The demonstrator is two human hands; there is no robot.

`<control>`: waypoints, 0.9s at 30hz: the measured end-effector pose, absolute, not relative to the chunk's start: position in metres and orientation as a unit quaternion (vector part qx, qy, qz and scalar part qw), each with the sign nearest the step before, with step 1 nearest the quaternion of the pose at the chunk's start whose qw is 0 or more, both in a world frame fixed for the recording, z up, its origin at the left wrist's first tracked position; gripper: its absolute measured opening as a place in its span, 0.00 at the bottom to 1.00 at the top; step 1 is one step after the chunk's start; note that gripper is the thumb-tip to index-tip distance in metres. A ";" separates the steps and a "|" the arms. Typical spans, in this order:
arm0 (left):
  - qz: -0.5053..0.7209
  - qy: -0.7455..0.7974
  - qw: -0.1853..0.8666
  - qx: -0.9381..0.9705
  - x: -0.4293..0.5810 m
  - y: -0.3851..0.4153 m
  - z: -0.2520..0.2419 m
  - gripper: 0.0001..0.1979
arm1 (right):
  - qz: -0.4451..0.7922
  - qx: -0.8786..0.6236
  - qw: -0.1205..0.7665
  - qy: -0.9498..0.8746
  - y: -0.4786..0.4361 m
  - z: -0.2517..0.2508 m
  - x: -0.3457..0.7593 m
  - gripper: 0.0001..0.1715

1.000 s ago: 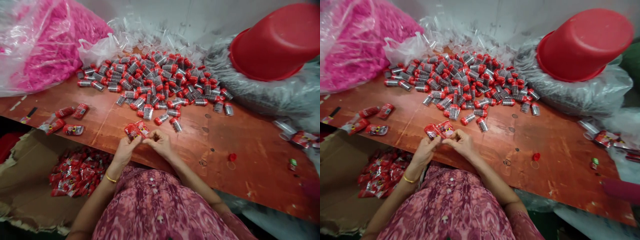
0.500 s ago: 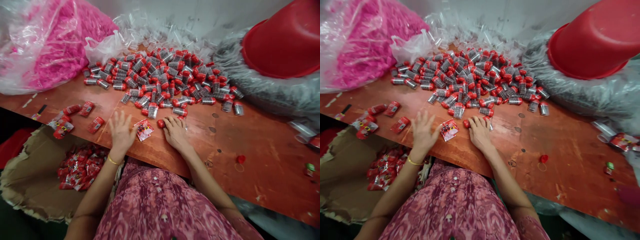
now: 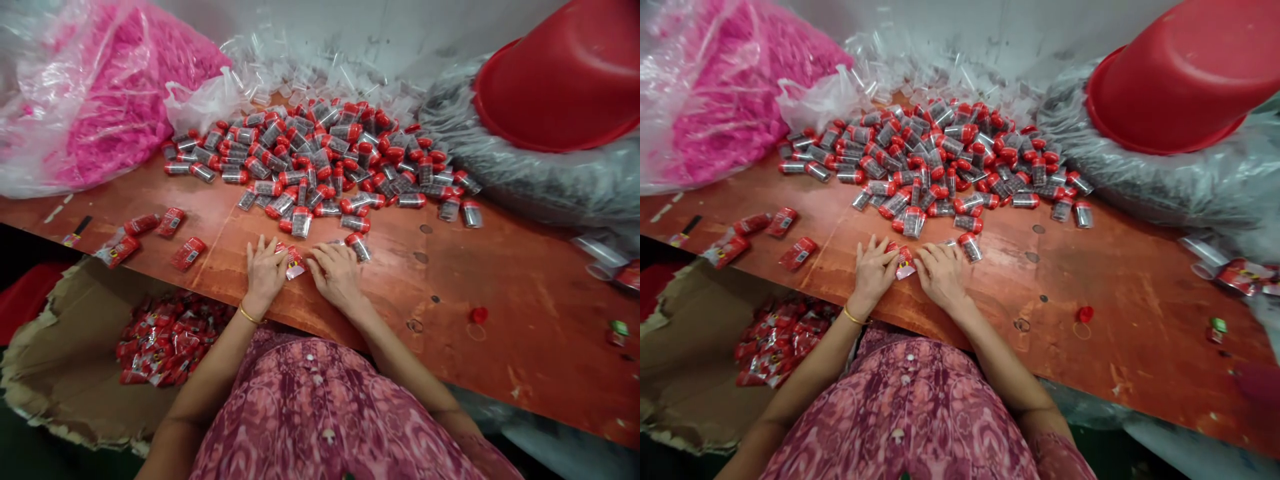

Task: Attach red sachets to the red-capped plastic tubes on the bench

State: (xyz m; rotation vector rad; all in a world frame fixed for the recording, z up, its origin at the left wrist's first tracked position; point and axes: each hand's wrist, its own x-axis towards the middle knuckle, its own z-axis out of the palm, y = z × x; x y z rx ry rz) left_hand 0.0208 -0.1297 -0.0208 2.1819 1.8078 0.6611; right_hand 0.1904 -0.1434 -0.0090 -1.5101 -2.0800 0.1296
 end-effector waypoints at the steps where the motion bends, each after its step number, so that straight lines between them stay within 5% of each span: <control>1: 0.226 0.612 0.114 0.749 0.020 -0.130 -0.021 0.14 | 0.056 -0.562 0.286 -0.774 -0.144 -0.008 0.188 0.16; 13: 0.280 0.645 0.148 0.696 0.020 -0.126 -0.015 0.14 | 0.114 -0.557 0.338 -0.750 -0.148 -0.008 0.188 0.14; 19: 0.353 0.626 0.197 0.666 0.026 -0.127 0.006 0.12 | 0.419 -0.526 0.444 -0.592 -0.138 -0.009 0.164 0.19; 22: 0.389 0.608 0.243 0.647 0.030 -0.130 0.014 0.13 | 0.495 -0.493 0.493 -0.519 -0.131 -0.008 0.159 0.18; 27: 0.390 0.625 0.450 0.504 0.033 -0.139 0.017 0.21 | 0.426 -0.530 0.504 -0.533 -0.131 -0.005 0.166 0.20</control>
